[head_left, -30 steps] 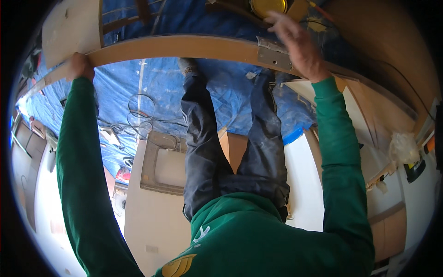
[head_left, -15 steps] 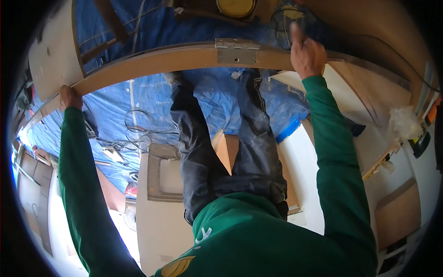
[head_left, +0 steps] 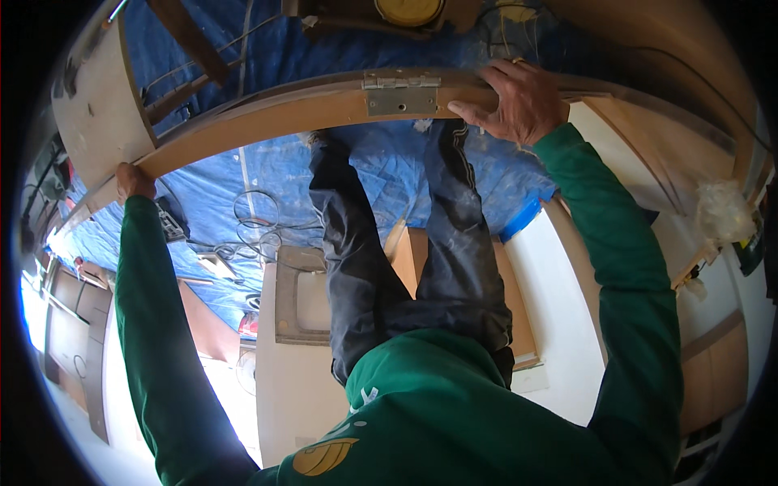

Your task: The person installs a metal hinge onto the edge of a wooden door using a screwdriver and a hammer.

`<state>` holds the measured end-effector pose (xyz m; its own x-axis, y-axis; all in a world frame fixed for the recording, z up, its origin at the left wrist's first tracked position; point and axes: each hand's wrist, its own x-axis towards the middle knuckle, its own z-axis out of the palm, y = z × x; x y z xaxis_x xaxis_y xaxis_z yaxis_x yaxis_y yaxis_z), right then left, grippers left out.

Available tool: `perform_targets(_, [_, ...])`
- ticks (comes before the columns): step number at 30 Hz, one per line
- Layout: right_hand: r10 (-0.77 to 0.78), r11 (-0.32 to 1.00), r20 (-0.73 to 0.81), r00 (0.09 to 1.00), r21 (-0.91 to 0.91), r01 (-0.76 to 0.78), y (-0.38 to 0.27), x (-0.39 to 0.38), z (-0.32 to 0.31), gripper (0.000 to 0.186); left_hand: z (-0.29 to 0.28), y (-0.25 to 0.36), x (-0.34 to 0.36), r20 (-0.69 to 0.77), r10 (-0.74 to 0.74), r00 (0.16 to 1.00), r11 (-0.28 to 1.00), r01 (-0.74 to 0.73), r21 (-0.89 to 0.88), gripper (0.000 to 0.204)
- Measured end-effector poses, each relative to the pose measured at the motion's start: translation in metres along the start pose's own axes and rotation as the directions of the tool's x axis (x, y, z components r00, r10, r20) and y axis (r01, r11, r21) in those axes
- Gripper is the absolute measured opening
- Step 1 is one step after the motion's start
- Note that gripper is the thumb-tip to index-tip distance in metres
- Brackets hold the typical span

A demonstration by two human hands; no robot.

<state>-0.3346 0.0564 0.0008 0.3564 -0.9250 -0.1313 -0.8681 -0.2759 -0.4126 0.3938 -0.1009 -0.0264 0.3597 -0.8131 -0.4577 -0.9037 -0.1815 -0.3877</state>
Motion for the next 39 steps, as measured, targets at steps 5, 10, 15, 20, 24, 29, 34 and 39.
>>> perform_targets(5, [-0.008,1.0,0.051,0.999,-0.01,0.009,0.002,-0.003,0.002,0.071,-0.006,0.02,-0.009,-0.014,-0.028,1.0,0.999,0.028,-0.019,0.03])
perform_targets(10, [0.018,1.0,0.064,0.998,-0.02,-0.017,0.003,-0.001,0.006,0.066,0.001,-0.007,0.001,-0.018,0.065,0.998,0.998,-0.064,0.024,0.027])
perform_targets(15, [0.019,1.0,0.064,0.998,-0.001,-0.019,0.002,0.002,0.004,0.06,0.011,-0.01,0.003,-0.053,0.101,0.993,0.994,-0.099,0.046,0.026])
perform_targets(20, [0.108,0.994,0.082,0.991,-0.015,-0.108,0.003,-0.003,0.003,0.047,0.0,0.001,0.0,-0.048,0.019,0.999,0.995,-0.024,-0.094,0.032])
perform_targets(24, [0.012,0.996,0.083,0.996,-0.084,-0.005,0.003,0.0,-0.002,0.038,-0.004,0.008,-0.005,-0.02,-0.023,1.0,0.996,0.021,-0.089,0.032])
perform_targets(29, [0.105,0.994,0.111,0.988,-0.017,-0.104,0.005,-0.001,0.002,0.023,-0.004,0.006,-0.006,-0.017,0.019,1.0,0.997,-0.02,-0.081,0.03])
perform_targets(34, [0.076,0.996,0.074,0.994,-0.053,-0.072,0.009,-0.002,0.009,0.03,-0.005,0.003,-0.004,-0.011,-0.016,1.0,0.996,0.015,-0.083,0.031])
perform_targets(39, [-0.096,0.975,0.069,0.993,-0.195,0.108,0.013,-0.005,0.006,0.031,-0.017,0.024,-0.016,-0.022,0.003,1.0,1.0,-0.003,-0.026,0.031])
